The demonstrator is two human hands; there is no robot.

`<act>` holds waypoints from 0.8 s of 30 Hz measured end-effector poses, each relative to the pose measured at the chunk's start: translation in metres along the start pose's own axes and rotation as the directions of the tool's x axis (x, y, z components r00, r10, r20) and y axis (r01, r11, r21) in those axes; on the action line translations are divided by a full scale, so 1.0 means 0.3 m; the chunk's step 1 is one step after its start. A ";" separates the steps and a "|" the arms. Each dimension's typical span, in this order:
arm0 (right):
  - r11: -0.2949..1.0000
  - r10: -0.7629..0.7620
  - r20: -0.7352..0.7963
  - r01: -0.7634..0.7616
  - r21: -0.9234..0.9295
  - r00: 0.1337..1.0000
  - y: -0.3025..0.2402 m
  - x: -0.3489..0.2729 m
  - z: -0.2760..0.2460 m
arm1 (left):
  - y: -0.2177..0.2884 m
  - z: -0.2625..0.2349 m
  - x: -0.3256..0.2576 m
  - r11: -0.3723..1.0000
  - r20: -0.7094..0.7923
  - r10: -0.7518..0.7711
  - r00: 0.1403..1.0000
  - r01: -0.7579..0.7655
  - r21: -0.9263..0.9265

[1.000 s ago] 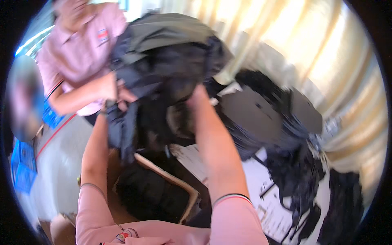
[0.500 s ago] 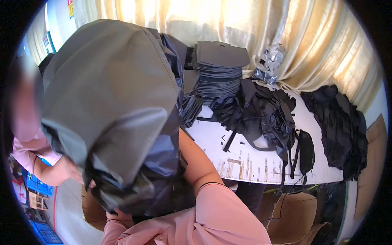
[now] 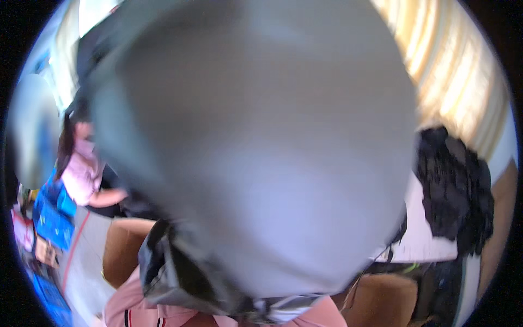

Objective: Inspecting and trimming loose threads from black fabric garment pieces using scissors.

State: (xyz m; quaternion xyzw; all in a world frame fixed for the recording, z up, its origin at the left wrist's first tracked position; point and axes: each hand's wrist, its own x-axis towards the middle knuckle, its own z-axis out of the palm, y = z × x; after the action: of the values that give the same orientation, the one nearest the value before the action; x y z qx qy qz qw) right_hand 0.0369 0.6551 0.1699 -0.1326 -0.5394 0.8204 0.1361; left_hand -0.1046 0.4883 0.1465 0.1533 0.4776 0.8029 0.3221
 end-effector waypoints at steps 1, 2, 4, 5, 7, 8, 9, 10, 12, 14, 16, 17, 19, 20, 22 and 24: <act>0.999 -0.034 -0.047 0.033 -0.013 0.998 -0.044 -0.013 -0.072 | -0.008 0.081 0.063 1.000 0.020 0.017 1.000 -0.017 -0.001; 0.997 -0.070 -0.094 0.068 -0.028 0.993 -0.089 -0.019 -0.141 | -0.010 0.154 0.125 0.999 0.024 0.035 0.999 -0.035 0.000; 0.990 -0.137 -0.191 0.129 -0.055 0.972 -0.180 -0.012 -0.276 | -0.014 0.287 0.248 0.998 0.020 0.066 0.998 -0.066 -0.003; 0.985 -0.171 -0.245 0.159 -0.067 0.954 -0.220 0.003 -0.341 | -0.024 0.344 0.301 0.997 0.017 0.071 0.997 -0.071 -0.008; 0.976 -0.217 -0.331 0.199 -0.085 0.918 -0.284 0.048 -0.457 | -0.053 0.433 0.402 0.998 -0.001 0.062 0.998 -0.062 -0.011; 0.973 -0.233 -0.371 0.214 -0.091 0.899 -0.322 0.076 -0.519 | -0.074 0.480 0.445 0.998 -0.015 0.056 0.998 -0.056 -0.012; 0.970 -0.243 -0.405 0.223 -0.096 0.881 -0.345 0.110 -0.575 | -0.094 0.514 0.492 0.999 -0.026 0.047 0.999 -0.047 -0.009; 0.968 -0.251 -0.434 0.230 -0.100 0.865 -0.364 0.145 -0.629 | -0.120 0.546 0.532 0.999 -0.039 0.035 0.999 -0.035 -0.007; 0.967 -0.252 -0.483 0.238 -0.092 0.839 -0.376 0.243 -0.727 | -0.169 0.577 0.621 1.000 -0.072 0.019 0.997 -0.019 0.002; 0.969 -0.244 -0.514 0.232 -0.089 0.822 -0.382 0.340 -0.796 | -0.185 0.615 0.698 1.000 -0.112 0.010 0.994 -0.008 0.012; 0.975 -0.221 -0.545 0.205 -0.091 0.809 -0.368 0.459 -0.873 | -0.215 0.628 0.785 0.999 -0.150 0.001 0.989 0.005 0.038; 0.976 -0.213 -0.557 0.200 -0.086 0.803 -0.351 0.524 -0.907 | -0.230 0.630 0.833 0.999 -0.169 -0.004 0.986 0.012 0.051; 0.979 -0.197 -0.585 0.189 -0.076 0.786 -0.319 0.635 -0.968 | -0.247 0.638 0.935 0.996 -0.204 -0.003 0.979 0.022 0.089; 0.980 -0.190 -0.595 0.189 -0.065 0.781 -0.291 0.690 -1.001 | -0.269 0.632 0.988 0.993 -0.218 0.002 0.976 0.024 0.114; 0.983 -0.173 -0.614 0.178 -0.054 0.770 -0.255 0.771 -1.052 | -0.282 0.632 1.082 0.988 -0.263 0.016 0.965 0.026 0.155; 0.983 -0.169 -0.626 0.173 -0.055 0.761 -0.227 0.829 -1.097 | -0.286 0.620 1.174 0.953 -0.332 0.052 0.942 0.053 0.299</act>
State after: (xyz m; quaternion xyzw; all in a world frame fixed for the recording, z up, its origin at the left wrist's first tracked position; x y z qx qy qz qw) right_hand -0.0685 1.0515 0.0890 -0.3484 -0.4704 0.7147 0.3828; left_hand -0.2324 0.8751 0.1429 0.0618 0.6433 0.7341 0.2086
